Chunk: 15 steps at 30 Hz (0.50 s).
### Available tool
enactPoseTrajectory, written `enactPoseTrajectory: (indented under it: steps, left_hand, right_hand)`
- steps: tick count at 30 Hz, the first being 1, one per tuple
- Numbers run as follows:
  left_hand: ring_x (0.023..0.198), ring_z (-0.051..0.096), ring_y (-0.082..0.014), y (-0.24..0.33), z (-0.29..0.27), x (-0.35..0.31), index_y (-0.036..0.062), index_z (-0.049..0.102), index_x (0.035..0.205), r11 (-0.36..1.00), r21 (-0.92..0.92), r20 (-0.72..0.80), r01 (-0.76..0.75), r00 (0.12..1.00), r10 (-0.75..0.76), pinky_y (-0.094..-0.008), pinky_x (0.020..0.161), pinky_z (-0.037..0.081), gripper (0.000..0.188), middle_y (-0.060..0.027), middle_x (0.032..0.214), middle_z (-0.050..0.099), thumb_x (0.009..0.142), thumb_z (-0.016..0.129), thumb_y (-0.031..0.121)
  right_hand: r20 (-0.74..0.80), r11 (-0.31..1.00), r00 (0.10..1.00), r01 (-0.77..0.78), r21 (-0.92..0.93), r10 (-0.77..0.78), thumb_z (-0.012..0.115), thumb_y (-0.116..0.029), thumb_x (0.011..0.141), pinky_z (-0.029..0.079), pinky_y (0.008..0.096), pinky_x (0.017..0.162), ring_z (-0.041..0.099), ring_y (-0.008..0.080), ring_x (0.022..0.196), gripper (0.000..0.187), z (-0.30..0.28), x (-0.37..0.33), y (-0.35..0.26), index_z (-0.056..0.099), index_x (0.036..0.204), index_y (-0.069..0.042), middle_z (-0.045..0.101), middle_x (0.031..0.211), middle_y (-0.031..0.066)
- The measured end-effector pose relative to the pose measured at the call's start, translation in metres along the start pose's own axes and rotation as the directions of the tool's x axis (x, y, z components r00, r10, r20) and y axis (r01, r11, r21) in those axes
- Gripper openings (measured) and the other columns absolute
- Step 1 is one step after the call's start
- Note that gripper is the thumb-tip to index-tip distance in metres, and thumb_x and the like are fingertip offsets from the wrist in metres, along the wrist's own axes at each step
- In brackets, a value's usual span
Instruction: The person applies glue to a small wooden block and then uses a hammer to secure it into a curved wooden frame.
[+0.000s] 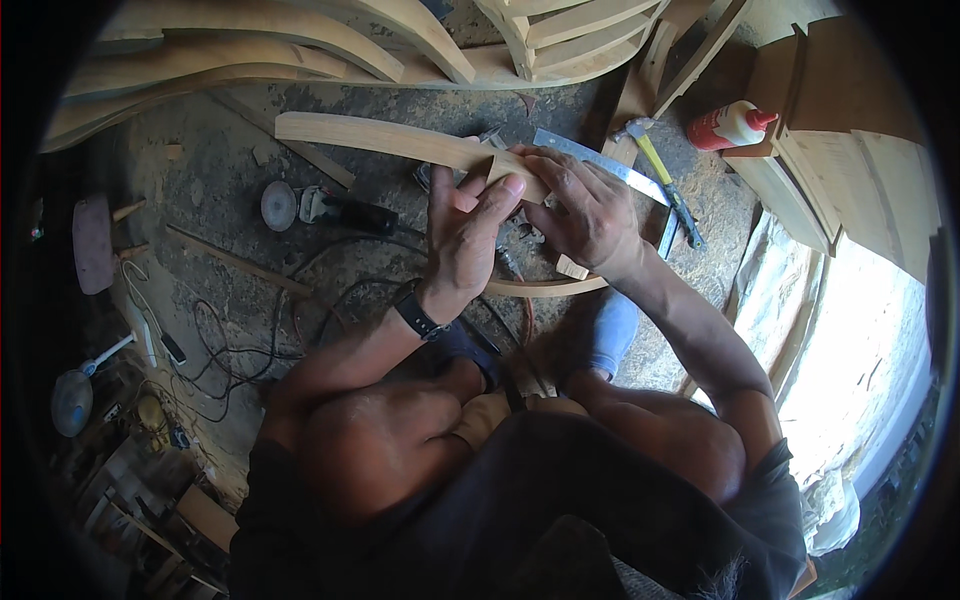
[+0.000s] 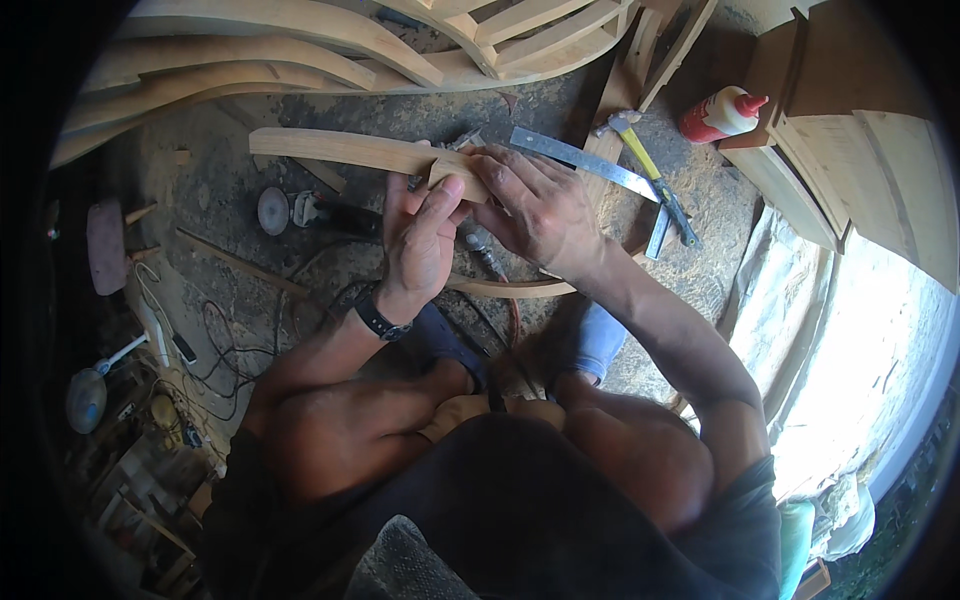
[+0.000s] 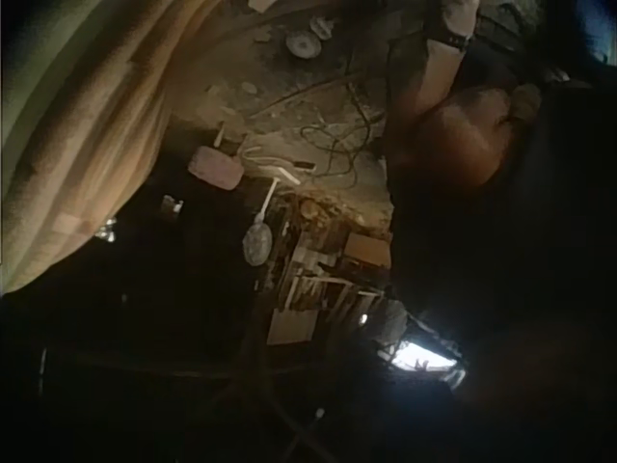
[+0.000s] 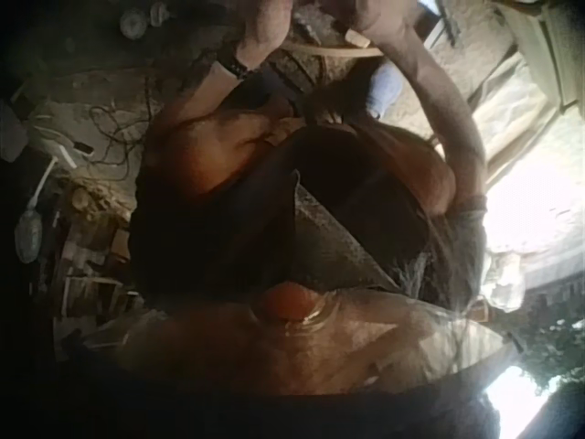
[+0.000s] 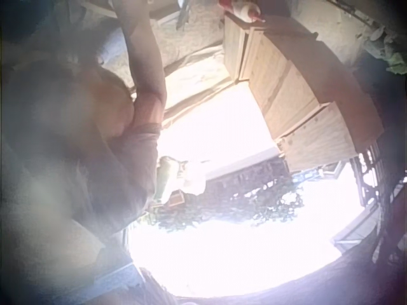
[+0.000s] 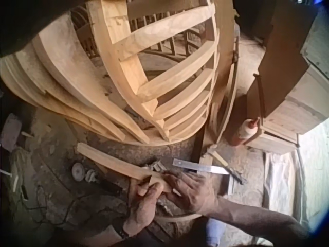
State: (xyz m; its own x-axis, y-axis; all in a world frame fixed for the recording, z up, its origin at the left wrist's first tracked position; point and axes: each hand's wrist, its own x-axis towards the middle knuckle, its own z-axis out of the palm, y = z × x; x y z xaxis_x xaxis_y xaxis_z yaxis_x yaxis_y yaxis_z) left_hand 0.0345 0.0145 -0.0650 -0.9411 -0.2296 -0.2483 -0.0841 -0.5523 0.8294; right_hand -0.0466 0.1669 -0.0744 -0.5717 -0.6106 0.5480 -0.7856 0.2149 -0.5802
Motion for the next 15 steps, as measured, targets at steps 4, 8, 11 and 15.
enactPoseTrajectory:
  steps: [4, 8, 11, 15]
  left_hand:
    - [0.127, 0.053, -0.0255, -0.001, 0.000, -0.001, 0.0078, 0.021, 0.149, 0.998, 0.039, 0.028, -0.039, 0.999, 0.038, -0.0432, 0.105, 0.045, 0.064, -0.0189, 0.137, 0.052, 0.099, 0.060, 0.010]
    - [0.127, 0.053, -0.0260, -0.001, 0.001, -0.001, 0.0058, 0.021, 0.149, 0.998, 0.045, 0.017, -0.051, 0.999, 0.050, -0.0434, 0.107, 0.043, 0.063, -0.0205, 0.138, 0.052, 0.099, 0.060, 0.009]
    - [0.127, 0.052, -0.0258, 0.001, 0.005, -0.002, 0.0038, 0.021, 0.149, 0.997, 0.045, 0.007, -0.060, 0.998, 0.059, -0.0424, 0.109, 0.043, 0.063, -0.0220, 0.138, 0.051, 0.099, 0.059, 0.007]
    - [0.127, 0.052, -0.0252, 0.003, 0.011, -0.004, 0.0027, 0.020, 0.148, 0.991, 0.097, 0.005, -0.096, 0.995, 0.096, -0.0403, 0.110, 0.042, 0.065, -0.0238, 0.137, 0.051, 0.097, 0.060, 0.004]
  right_hand:
    - [-0.038, 1.000, 0.999, 0.031, 0.000, -0.031, 0.081, -0.014, 0.075, 0.059, 0.0377, 0.078, 0.071, 0.0322, 0.095, 0.049, 0.002, -0.001, 0.002, 0.060, 0.115, 0.003, 0.067, 0.115, 0.0173]
    - [-0.023, 1.000, 0.999, 0.027, -0.002, -0.027, 0.082, -0.014, 0.075, 0.059, 0.0375, 0.078, 0.071, 0.0326, 0.096, 0.050, 0.002, 0.001, 0.001, 0.060, 0.116, 0.003, 0.067, 0.115, 0.0174]
    - [-0.017, 1.000, 0.999, 0.030, -0.007, -0.031, 0.082, -0.014, 0.075, 0.059, 0.0378, 0.077, 0.071, 0.0327, 0.095, 0.050, 0.003, -0.001, 0.004, 0.060, 0.116, 0.003, 0.067, 0.115, 0.0174]
    - [-0.047, 0.999, 0.998, 0.035, 0.000, -0.035, 0.083, -0.013, 0.075, 0.059, 0.0378, 0.075, 0.071, 0.0323, 0.091, 0.050, 0.006, -0.004, 0.006, 0.059, 0.116, 0.003, 0.068, 0.116, 0.0176]
